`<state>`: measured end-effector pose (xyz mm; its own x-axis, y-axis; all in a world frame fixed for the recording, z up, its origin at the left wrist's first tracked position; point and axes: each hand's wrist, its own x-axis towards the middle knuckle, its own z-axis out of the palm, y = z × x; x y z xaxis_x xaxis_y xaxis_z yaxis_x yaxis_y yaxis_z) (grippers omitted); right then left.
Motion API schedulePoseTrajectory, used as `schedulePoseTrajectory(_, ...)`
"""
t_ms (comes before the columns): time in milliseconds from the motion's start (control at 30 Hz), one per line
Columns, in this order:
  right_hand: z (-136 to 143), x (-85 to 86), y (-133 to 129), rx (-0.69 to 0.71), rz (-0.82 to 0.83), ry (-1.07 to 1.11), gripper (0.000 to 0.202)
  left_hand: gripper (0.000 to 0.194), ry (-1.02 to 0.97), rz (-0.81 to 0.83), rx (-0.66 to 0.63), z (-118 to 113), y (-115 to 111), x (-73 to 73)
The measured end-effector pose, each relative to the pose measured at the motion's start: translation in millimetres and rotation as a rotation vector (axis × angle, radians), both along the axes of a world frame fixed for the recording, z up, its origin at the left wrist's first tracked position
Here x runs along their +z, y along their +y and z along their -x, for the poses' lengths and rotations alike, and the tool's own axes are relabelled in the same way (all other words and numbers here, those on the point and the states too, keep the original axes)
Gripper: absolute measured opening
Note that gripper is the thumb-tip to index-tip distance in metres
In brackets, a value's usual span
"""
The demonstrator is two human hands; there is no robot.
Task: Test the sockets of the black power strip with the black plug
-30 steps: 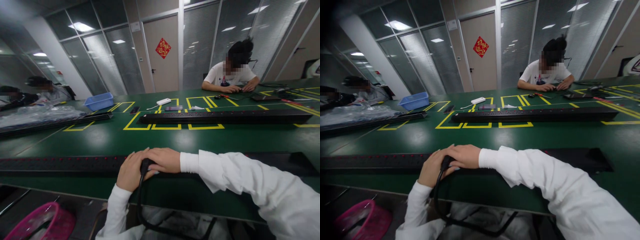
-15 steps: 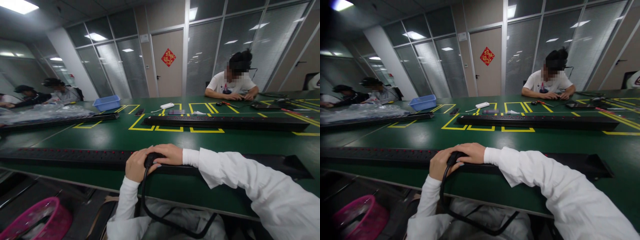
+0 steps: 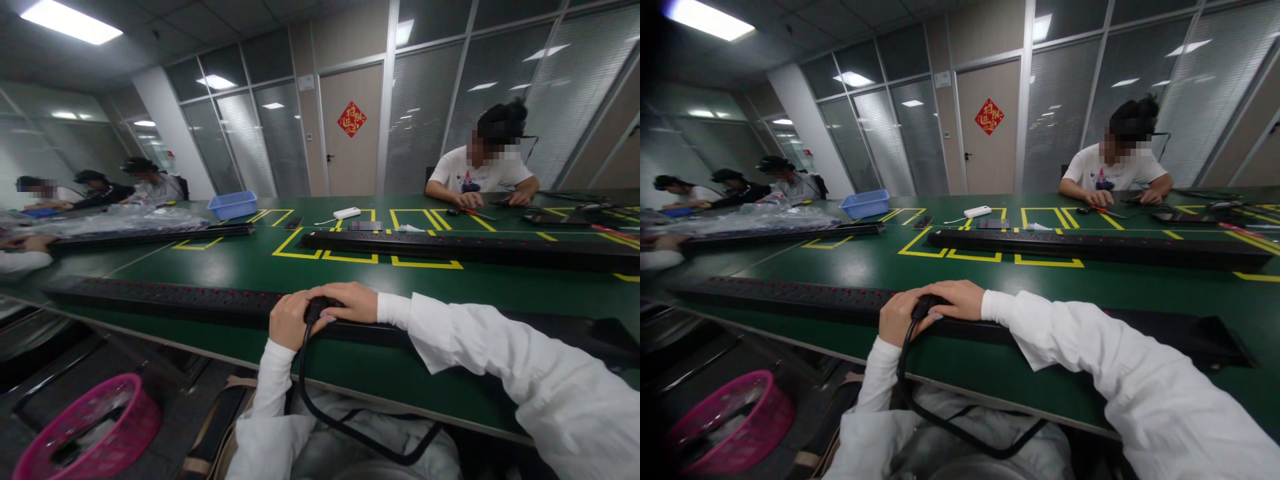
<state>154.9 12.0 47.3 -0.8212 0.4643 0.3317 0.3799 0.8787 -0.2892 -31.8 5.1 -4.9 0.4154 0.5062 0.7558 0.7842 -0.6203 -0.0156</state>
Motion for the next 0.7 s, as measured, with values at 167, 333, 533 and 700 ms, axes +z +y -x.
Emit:
schedulePoseTrajectory(167,1.5,-3.1,3.2,-0.005,-0.017,-0.019,0.039,0.048,-0.001,0.014,0.002,0.0,-0.9,0.4)
schedulePoseTrajectory(333,0.5,-0.1,0.2,-0.009,-0.018,-0.029,0.039,0.047,0.002,0.004,0.001,0.6,-0.2,-0.2)
schedulePoseTrajectory(533,-1.4,5.8,-4.0,-0.004,-0.013,-0.041,0.039,0.045,-0.004,-0.008,-0.01,1.6,1.2,-1.9)
schedulePoseTrajectory(700,-0.4,4.1,-3.7,0.001,-0.051,-0.071,0.04,0.044,0.025,0.002,-0.017,4.0,3.5,-4.6)
